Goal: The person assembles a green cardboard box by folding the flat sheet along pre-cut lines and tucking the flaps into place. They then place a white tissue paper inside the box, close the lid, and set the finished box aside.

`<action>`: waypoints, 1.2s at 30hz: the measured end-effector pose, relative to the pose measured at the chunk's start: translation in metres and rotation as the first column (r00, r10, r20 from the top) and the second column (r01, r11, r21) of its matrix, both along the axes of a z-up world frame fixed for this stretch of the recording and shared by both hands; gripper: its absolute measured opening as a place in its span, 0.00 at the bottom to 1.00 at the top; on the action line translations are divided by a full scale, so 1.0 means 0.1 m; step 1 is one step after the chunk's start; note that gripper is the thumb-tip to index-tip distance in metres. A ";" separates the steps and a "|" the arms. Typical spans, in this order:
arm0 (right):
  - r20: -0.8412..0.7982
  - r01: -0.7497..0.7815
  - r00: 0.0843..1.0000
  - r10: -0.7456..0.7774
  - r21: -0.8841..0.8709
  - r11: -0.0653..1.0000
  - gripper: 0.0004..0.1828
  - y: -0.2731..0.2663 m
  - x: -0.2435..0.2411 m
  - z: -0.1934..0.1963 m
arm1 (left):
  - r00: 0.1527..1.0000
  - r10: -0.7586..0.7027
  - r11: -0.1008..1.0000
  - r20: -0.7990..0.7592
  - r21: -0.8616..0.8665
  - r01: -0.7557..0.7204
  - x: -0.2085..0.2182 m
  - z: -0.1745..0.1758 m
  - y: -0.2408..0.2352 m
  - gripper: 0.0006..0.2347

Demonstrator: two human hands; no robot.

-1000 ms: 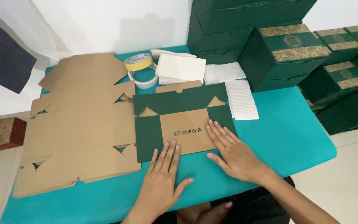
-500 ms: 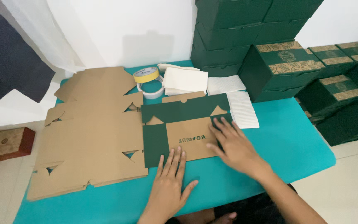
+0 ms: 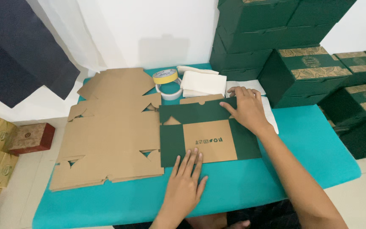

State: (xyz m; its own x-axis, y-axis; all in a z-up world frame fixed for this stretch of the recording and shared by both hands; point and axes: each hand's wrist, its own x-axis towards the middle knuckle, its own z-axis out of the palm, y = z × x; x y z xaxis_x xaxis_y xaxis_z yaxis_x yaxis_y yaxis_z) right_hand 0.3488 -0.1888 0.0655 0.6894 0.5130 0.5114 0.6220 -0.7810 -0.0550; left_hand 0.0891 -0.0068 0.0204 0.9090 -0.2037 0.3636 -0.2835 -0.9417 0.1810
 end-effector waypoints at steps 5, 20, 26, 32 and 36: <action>-0.052 -0.075 0.996 0.075 -0.004 0.997 0.29 0.02 -0.01 0.21 | 0.996 0.044 0.991 0.078 0.120 -0.053 0.09 -0.07 -0.04 0.24; -0.535 -0.024 0.839 -0.097 -0.214 0.976 0.34 0.04 0.33 0.10 | 0.995 0.031 0.995 0.094 0.094 -0.040 0.07 0.01 -0.04 0.23; -0.372 -0.099 0.924 0.088 -0.011 0.995 0.30 -0.18 0.21 0.19 | 0.990 0.042 0.989 0.138 0.137 -0.061 0.04 0.03 -0.05 0.23; -0.157 -0.281 0.935 0.317 0.218 0.935 0.18 -0.24 -0.41 0.87 | 0.985 0.029 0.990 0.169 0.135 -0.052 -0.04 0.16 -0.04 0.23; 0.035 -0.192 0.981 0.188 0.207 0.959 0.13 -0.28 -1.00 1.19 | 0.974 -0.016 0.999 0.225 0.039 0.008 -0.11 0.27 0.01 0.17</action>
